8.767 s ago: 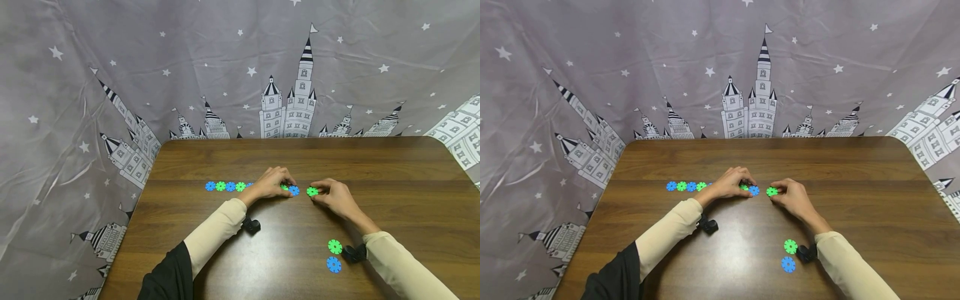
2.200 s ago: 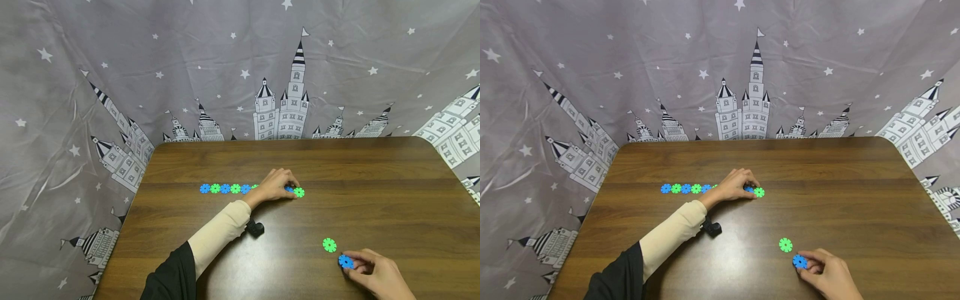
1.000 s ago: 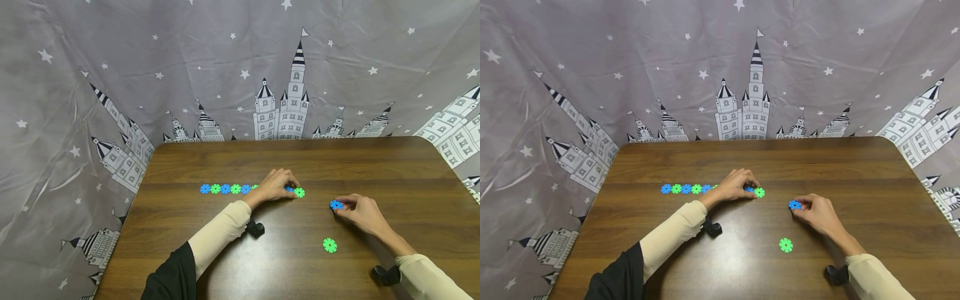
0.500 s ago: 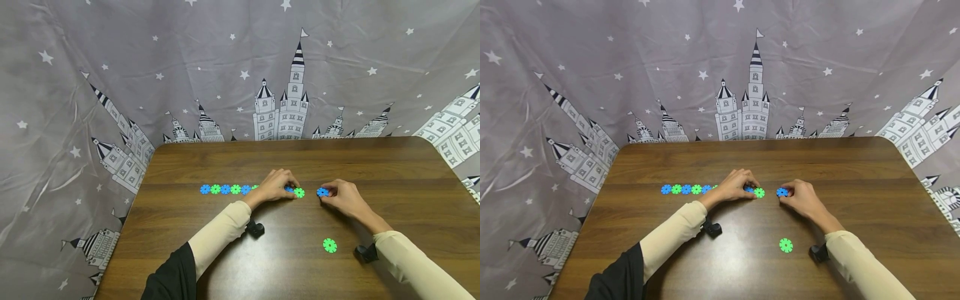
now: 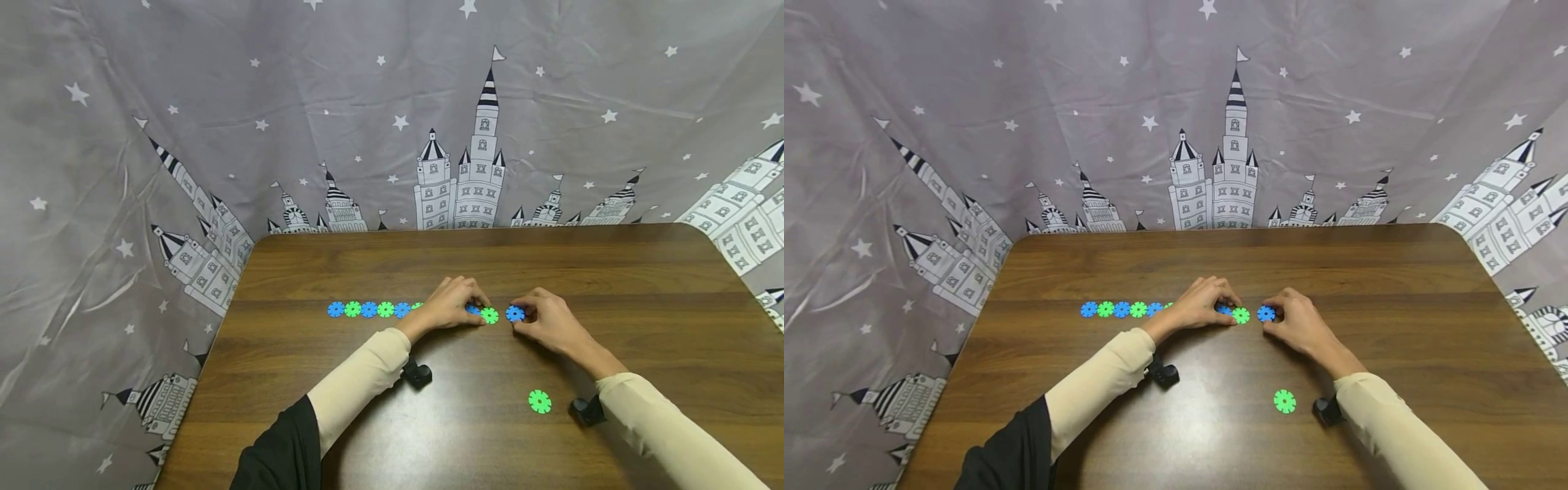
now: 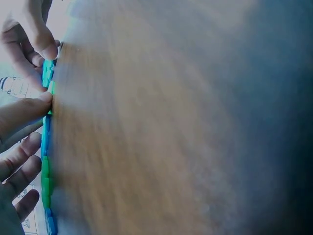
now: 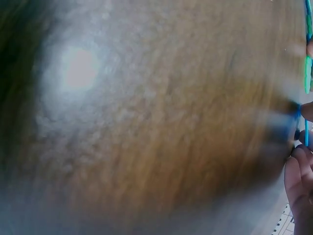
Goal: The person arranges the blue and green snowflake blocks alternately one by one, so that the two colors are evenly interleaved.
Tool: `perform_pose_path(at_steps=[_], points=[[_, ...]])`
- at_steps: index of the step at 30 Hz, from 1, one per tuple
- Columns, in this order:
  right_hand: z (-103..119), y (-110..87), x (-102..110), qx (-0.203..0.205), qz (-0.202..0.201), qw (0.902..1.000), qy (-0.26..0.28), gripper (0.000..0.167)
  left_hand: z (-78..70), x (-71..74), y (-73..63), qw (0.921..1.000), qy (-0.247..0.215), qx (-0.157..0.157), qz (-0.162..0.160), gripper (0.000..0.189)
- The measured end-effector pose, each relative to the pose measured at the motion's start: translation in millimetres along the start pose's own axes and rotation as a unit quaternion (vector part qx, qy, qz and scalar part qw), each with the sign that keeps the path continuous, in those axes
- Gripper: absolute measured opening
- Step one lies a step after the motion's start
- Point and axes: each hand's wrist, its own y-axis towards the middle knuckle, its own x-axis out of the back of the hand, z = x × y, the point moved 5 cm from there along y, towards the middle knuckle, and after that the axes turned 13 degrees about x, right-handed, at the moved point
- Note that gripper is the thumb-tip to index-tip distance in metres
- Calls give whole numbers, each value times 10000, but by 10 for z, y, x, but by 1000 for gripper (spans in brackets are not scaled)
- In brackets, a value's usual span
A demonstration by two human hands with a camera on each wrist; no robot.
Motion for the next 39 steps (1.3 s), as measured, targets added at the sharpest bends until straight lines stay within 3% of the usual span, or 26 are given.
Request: perform_pose_path(at_steps=[15, 28, 34, 39], points=[[130, 68, -60, 229, 123, 9996, -77, 36, 5, -6, -5, 10000, 1, -54, -62, 37], [178, 30, -52, 149, 23, 9999, -13, 39, 16, -19, -15, 9999, -98, -15, -38, 37], [351, -114, 56, 159, -183, 9997, 29, 37, 25, -26, -13, 9999, -115, -7, -91, 44], [501, -410, 114, 161, -258, 9995, 74, 35, 15, -7, -17, 9999, -93, -72, -123, 54]])
